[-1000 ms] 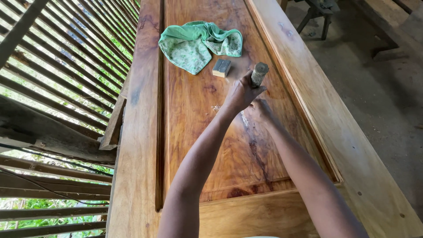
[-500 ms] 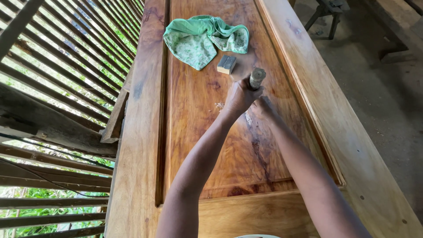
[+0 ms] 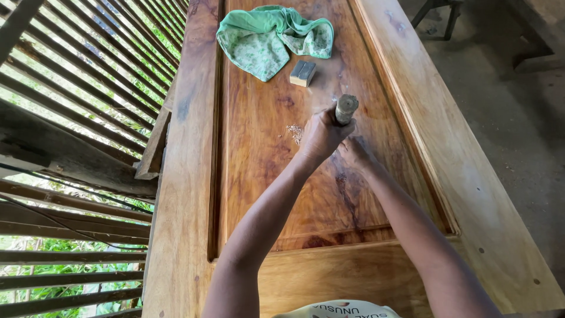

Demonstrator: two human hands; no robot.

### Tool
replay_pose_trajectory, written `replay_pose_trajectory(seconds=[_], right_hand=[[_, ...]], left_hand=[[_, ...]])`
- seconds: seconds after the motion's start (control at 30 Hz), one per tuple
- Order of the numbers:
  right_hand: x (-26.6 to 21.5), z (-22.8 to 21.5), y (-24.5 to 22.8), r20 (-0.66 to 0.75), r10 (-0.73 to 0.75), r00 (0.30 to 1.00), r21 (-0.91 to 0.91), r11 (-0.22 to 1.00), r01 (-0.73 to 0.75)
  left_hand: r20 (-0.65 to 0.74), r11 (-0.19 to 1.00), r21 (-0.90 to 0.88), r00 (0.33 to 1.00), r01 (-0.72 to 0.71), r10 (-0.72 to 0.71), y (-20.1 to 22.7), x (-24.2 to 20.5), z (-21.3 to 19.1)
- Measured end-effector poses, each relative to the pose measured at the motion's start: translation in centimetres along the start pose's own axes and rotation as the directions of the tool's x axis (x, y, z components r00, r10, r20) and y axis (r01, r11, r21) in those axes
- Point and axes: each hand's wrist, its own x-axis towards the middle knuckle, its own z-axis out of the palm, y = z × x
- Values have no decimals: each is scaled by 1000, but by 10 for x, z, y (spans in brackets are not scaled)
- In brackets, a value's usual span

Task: Scraping and cleaning the surface of a wooden door using a hand scraper or chisel tool.

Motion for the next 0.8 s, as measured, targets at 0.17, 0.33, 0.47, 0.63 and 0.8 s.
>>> replay_pose_trajectory(seconds=[0.17, 0.33, 0.47, 0.63, 0.8], right_hand=[[-6, 0, 4, 23, 13, 1000, -62, 998, -11], [-2, 0, 7, 52, 21, 998, -32, 999, -19], [-12, -3, 16, 69, 57, 996, -4, 998, -56], [-17, -8, 19, 72, 74, 995, 23, 997, -76], [15, -2, 31, 24, 303, 953, 88, 949, -304]], left_hand=[[-16, 1000, 18, 1000, -14, 14, -6, -15, 4], [-9, 998, 57, 999, -39, 40, -33, -22, 26], [-38, 996, 30, 995, -87, 88, -32, -29, 30], [-58, 998, 8, 997, -56, 57, -13, -33, 8], [-61, 999, -38, 998, -3, 1, -5, -2, 0]])
